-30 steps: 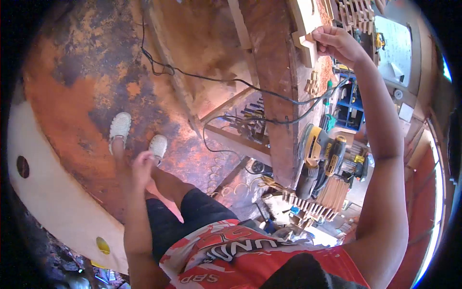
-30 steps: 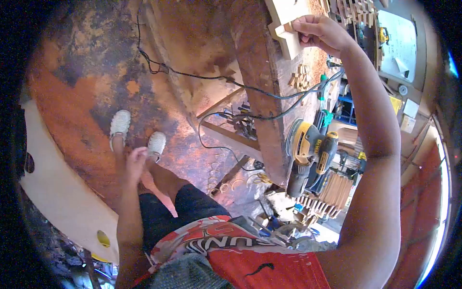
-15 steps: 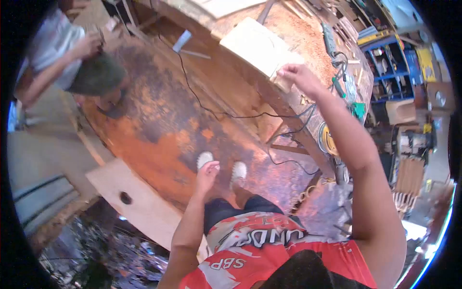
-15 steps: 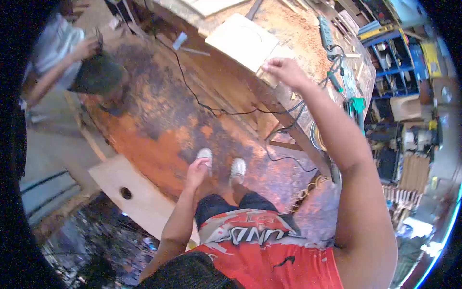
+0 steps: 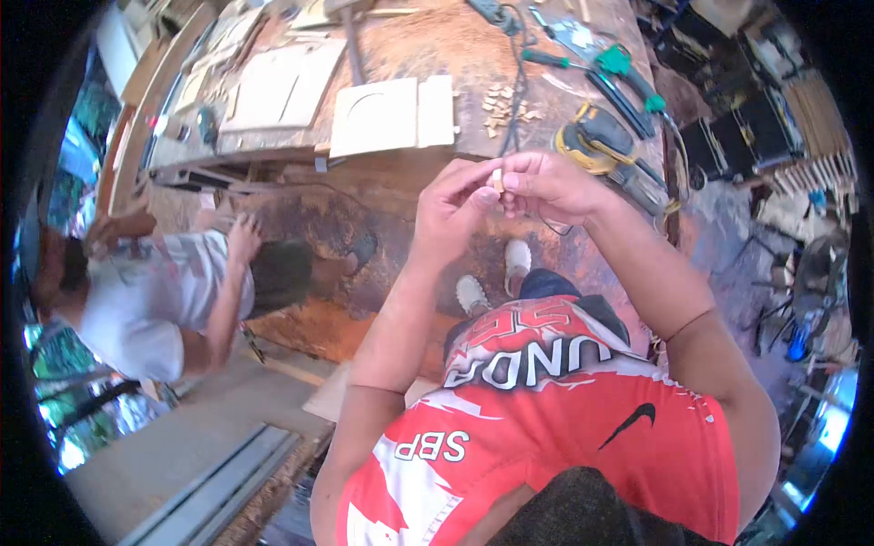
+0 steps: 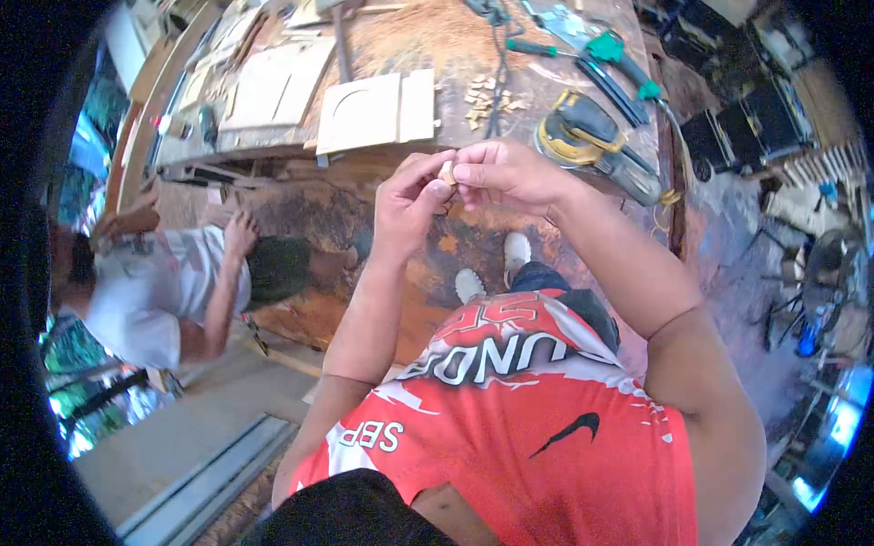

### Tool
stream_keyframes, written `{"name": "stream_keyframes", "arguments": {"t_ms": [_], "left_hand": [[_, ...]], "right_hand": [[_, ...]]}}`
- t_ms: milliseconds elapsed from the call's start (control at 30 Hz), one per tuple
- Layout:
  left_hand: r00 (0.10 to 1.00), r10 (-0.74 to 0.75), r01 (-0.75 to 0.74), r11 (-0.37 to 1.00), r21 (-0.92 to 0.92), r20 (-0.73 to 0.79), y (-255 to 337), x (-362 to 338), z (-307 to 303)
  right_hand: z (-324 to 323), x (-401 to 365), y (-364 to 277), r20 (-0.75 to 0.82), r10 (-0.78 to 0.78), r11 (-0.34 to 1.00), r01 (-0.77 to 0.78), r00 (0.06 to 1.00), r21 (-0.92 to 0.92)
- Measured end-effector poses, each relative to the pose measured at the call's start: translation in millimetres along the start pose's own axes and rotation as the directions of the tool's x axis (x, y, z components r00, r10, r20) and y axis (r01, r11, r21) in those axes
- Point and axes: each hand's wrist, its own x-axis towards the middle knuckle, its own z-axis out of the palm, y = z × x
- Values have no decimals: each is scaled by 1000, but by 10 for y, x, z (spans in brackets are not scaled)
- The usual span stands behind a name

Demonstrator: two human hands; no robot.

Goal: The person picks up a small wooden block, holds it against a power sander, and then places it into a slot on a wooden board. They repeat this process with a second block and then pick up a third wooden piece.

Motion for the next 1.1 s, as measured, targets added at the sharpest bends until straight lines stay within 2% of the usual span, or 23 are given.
{"name": "stream_keyframes", "arguments": {"t_ms": [100,167,200,233,267,300,333,367,400,433,467,533,567,633,767,833,867,933,967,1033,1067,1100], "left_hand": [[998,25,-19,995,-93,59,-83,256,211],[998,0,6,995,-100,62,-142,432,392],[999,-2,8,993,-117,52,-156,542,480],[999,-3,8,994,-105,48,-202,624,545],[991,-109,121,975,-186,75,-266,667,586],[972,-208,230,937,-263,108,-314,738,627],[973,-209,226,942,-249,95,-328,811,682],[960,-271,279,921,-273,69,-348,857,743],[942,-331,329,895,-300,45,-373,905,804],[941,-336,331,898,-291,34,-378,945,865],[930,-367,342,879,-332,-15,-408,990,923],[914,-400,349,862,-368,-70,-443,1058,970],[920,-383,328,865,-380,-77,-483,1105,965],[926,-366,307,871,-385,-89,-585,1161,925],[916,-376,296,868,-399,-140,-732,1248,770],[898,-396,296,866,-404,-191,-736,1288,727],[880,-420,311,862,-400,-220,-731,1305,705],[858,-443,321,858,-401,-260,-727,1325,669],[846,-450,324,860,-393,-286,-741,1355,652],[833,-456,326,862,-387,-314,-765,1414,639],[829,-461,334,862,-381,-315,-775,1448,632],[826,-466,342,862,-374,-317,-776,1476,626]], "right_hand": [[-262,-185,-80,-79,9,999,-6,997,34],[-439,-310,-179,-200,-62,987,30,978,-159],[-510,-379,-281,-191,-65,988,36,979,-151],[-575,-459,-386,-291,-228,866,56,929,-498],[-655,-527,-453,-317,-410,632,16,855,-775],[-852,-579,-500,-238,-551,303,-74,800,-950],[-1070,-606,-484,-225,-552,307,-55,803,-950],[-1286,-620,-410,-204,-577,69,-202,791,-977],[-1386,-612,-416,-176,-600,-172,-340,780,-924],[-1430,-615,-411,-259,-485,-142,-367,835,-919],[-1483,-580,-412,-255,-483,-133,-358,838,-924],[-1528,-489,-458,-359,-321,-144,-419,877,-896],[-1558,-447,-507,-350,-325,-142,-412,878,-900],[-1590,-403,-571,-380,-195,-188,-414,904,-891],[-1872,-592,-671,-256,-257,-122,-294,932,-948],[-2189,-689,-721,-176,-457,158,-115,872,-981],[-2277,-738,-763,-162,-454,149,-105,876,-983],[-2236,-909,-943,-162,-617,214,-33,770,-976],[-2169,-968,-1031,-157,-613,213,-30,774,-977],[-2042,-1065,-1195,-346,-596,524,24,724,-851],[-2042,-1069,-1232,-343,-595,522,26,727,-852],[-2047,-1064,-1258,-307,-668,495,96,678,-863]]}}
